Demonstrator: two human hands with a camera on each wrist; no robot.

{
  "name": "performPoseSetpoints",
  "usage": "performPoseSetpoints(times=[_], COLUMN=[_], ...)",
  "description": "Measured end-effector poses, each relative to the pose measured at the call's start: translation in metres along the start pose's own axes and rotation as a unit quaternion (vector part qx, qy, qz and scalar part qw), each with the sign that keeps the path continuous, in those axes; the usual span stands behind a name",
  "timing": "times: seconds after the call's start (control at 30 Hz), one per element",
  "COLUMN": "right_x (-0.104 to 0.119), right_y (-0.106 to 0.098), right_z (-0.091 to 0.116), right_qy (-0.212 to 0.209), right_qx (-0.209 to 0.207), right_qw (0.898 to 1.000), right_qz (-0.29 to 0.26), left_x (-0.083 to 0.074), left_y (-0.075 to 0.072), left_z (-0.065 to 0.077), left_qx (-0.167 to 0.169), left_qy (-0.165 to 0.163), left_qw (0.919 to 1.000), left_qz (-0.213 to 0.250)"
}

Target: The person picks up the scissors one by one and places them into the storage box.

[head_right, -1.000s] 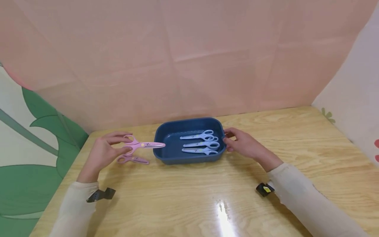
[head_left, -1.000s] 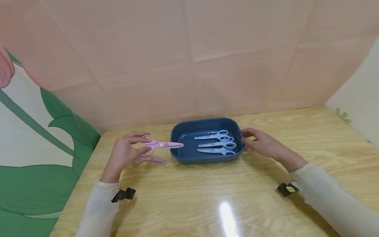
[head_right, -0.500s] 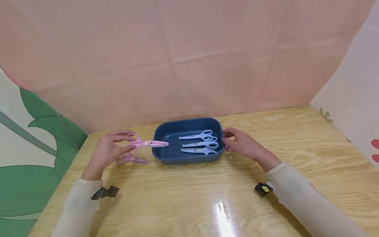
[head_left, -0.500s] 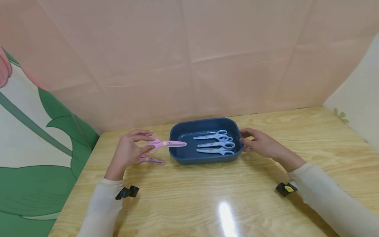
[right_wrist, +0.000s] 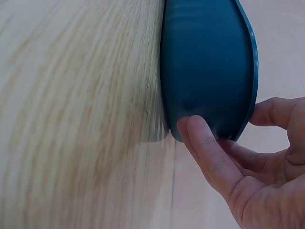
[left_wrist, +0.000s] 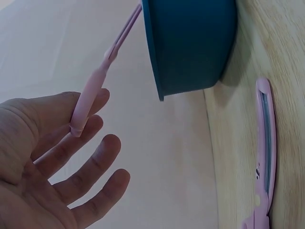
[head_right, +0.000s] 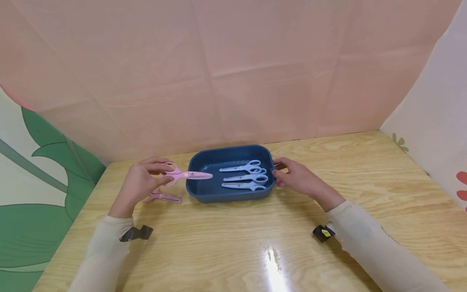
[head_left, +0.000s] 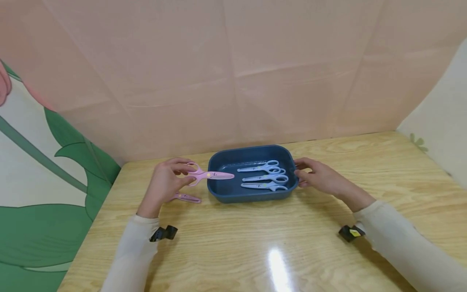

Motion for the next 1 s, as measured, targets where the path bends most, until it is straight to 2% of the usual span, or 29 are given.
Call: performPoseSetpoints(times=[0.2,0.4,0.7,1.0], right_x=[0.0,-0.002,0.0,0.001], right_y=[0.0,0.0,0.001,0.001], right_z=[0.0,0.001,0.001,0.001], right_qy=[0.0,0.002,-0.002,0.001], right_qx=[0.0,-0.002,-0.002,-0.002], right_qw=[1.0,1.0,1.0,1.0], right_qz=[0.001,-0.003,-0.004,0.004], left_x=[-0.005,-0.013,-0.018,-0.019], left_y=[0.003,0.008,0.013,0.016], left_z=[-0.004,-0.01,-0.011,-0.013], left_qx=[-0.002,0.008,0.037,0.045], left_qy=[0.001,0.012,-0.008,-0.006], left_qw=[1.0,0.9998,0.9987,0.998], left_qz=[0.007,-0.017,-0.034,-0.043])
Point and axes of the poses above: each hand's wrist, its own z-axis away from the middle knuckle, its own y-axis out of the palm, x = y × z, the point moved 5 cm from there along -z, towards the middle knuckle, and after that the axes turned 6 degrees about -z, right-handed, at the moved point
